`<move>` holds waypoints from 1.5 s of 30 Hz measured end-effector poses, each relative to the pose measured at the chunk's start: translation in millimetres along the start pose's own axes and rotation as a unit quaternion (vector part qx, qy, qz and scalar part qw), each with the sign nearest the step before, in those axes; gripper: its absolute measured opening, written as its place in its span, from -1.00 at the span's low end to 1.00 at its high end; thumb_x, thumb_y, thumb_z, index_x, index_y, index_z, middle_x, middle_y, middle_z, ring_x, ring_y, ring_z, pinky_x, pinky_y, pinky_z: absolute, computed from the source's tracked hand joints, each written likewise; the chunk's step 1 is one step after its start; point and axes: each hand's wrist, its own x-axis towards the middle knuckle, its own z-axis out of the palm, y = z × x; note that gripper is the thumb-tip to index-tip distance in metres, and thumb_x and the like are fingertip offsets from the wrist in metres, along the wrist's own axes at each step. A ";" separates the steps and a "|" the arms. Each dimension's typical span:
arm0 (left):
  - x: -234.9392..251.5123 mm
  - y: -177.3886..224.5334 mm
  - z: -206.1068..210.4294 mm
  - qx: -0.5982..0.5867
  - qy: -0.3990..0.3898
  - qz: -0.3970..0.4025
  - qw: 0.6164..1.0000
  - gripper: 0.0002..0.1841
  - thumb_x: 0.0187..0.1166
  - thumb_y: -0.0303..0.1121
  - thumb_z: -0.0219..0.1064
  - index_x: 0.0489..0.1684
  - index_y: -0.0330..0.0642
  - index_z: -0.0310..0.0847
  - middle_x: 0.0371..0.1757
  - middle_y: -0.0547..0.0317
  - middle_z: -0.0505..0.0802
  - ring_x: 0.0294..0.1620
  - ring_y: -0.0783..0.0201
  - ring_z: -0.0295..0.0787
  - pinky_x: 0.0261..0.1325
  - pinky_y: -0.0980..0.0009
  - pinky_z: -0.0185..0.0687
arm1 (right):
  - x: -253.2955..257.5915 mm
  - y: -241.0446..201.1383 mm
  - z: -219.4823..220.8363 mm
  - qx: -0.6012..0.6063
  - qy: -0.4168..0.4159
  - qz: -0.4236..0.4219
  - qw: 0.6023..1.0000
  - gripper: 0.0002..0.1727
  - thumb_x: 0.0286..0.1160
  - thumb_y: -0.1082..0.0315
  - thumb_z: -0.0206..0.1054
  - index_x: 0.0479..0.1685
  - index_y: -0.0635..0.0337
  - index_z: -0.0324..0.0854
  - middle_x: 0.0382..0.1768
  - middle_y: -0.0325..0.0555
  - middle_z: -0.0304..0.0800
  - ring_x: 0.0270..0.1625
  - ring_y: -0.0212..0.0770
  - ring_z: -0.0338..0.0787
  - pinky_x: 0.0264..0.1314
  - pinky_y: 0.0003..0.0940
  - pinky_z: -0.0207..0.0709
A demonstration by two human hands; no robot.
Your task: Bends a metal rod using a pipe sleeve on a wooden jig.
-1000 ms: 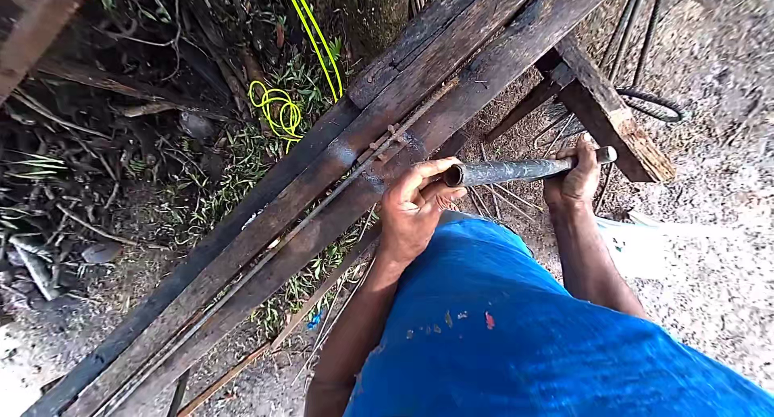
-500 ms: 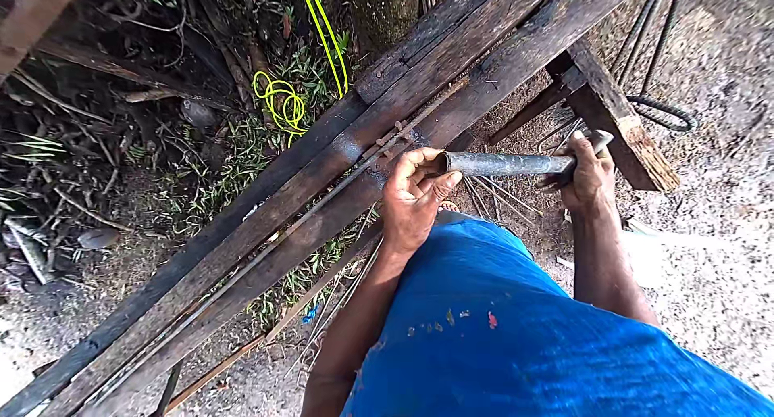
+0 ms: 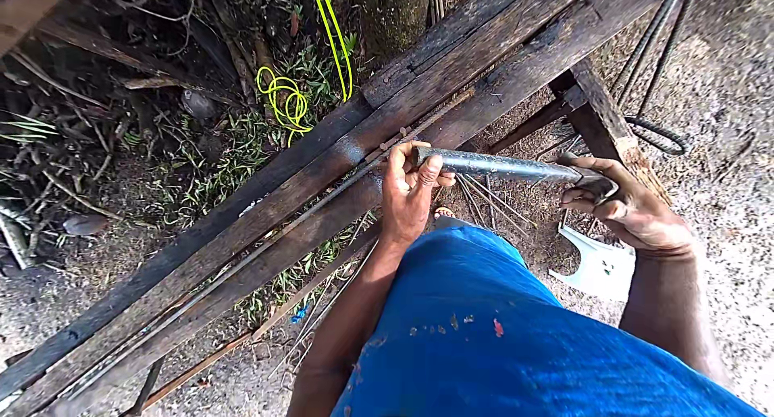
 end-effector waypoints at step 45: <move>-17.8 -86.4 -142.0 0.600 0.153 -0.092 0.780 -0.65 0.74 -0.13 0.25 0.39 0.06 0.72 0.38 -0.05 0.77 0.50 -0.17 0.57 0.49 -0.32 0.29 | 239.3 -66.9 -140.5 -0.170 0.319 -0.143 0.921 -0.70 0.39 0.16 0.52 -0.01 0.01 0.59 -0.17 -0.42 0.70 -0.21 -0.48 0.73 -0.07 -0.37 0.72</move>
